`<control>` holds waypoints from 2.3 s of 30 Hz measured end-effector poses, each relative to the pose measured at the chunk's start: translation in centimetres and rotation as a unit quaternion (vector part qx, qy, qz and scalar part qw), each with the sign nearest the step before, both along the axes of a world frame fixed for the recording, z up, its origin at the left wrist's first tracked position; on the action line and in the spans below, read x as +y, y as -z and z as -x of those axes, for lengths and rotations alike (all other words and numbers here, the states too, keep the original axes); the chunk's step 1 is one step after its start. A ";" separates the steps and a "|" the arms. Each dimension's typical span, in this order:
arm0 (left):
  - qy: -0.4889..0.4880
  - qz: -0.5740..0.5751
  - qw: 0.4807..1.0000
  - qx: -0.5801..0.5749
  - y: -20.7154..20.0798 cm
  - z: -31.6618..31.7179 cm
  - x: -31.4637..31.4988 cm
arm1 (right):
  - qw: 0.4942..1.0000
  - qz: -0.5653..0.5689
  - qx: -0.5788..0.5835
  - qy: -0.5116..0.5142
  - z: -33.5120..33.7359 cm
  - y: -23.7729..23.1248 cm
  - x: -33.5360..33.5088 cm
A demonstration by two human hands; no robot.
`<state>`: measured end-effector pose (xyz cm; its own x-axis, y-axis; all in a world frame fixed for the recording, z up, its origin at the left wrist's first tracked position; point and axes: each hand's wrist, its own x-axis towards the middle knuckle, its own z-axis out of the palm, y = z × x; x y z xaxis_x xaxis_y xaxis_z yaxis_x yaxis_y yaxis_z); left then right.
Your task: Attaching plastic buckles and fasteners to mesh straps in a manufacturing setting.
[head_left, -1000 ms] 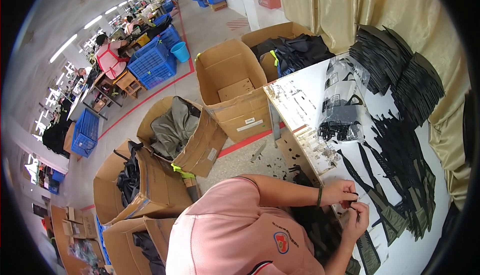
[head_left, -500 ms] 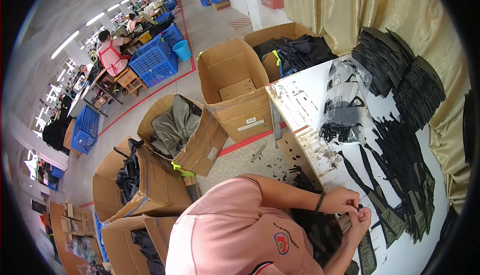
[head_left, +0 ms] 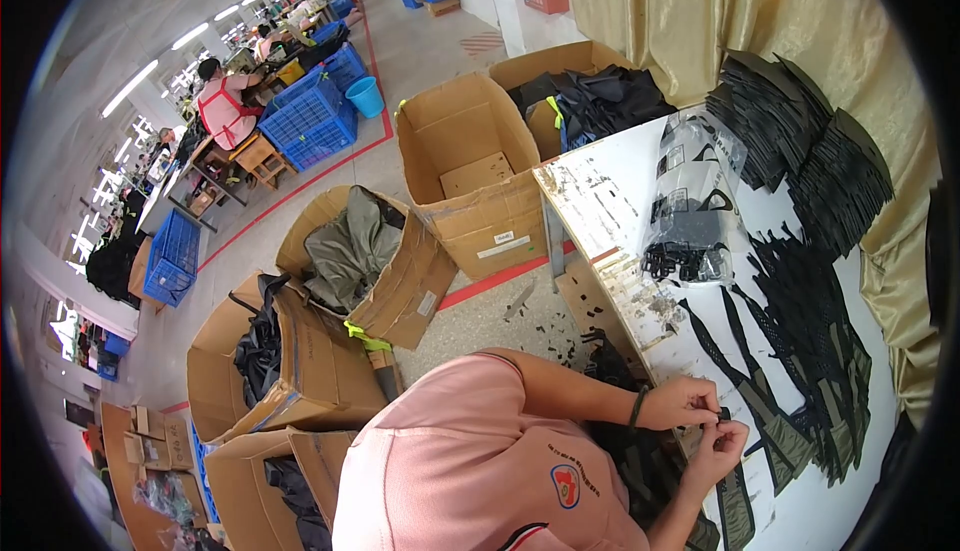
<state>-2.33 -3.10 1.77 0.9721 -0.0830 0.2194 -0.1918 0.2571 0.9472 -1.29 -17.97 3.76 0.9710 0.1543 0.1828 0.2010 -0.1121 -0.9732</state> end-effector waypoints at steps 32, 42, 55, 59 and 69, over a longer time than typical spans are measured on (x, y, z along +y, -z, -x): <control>0.009 -0.118 0.981 -0.151 0.0 0.9 0.5 | 0.991 0.124 0.005 -0.055 0.4 -0.7 -1.4; 0.014 -0.124 0.979 -0.159 0.0 1.1 0.5 | 0.989 0.039 0.114 -0.090 0.3 -1.6 -2.1; 0.013 -0.082 0.992 -0.097 0.5 2.0 0.2 | 0.992 0.061 0.075 -0.076 0.6 -0.4 -2.1; 0.011 -0.075 0.992 -0.101 0.3 2.1 0.4 | 0.976 -0.064 0.190 -0.081 0.7 -1.6 -1.5; 0.007 -0.007 1.000 -0.025 0.3 1.3 0.2 | 0.989 -0.041 0.139 -0.023 1.3 -1.8 -0.2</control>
<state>-3.62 -2.87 1.42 0.9585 -0.1004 0.2667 -0.2358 0.2460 0.9402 -2.57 -18.18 5.58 0.9777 0.1953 -0.0769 -0.0729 -0.0278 -0.9970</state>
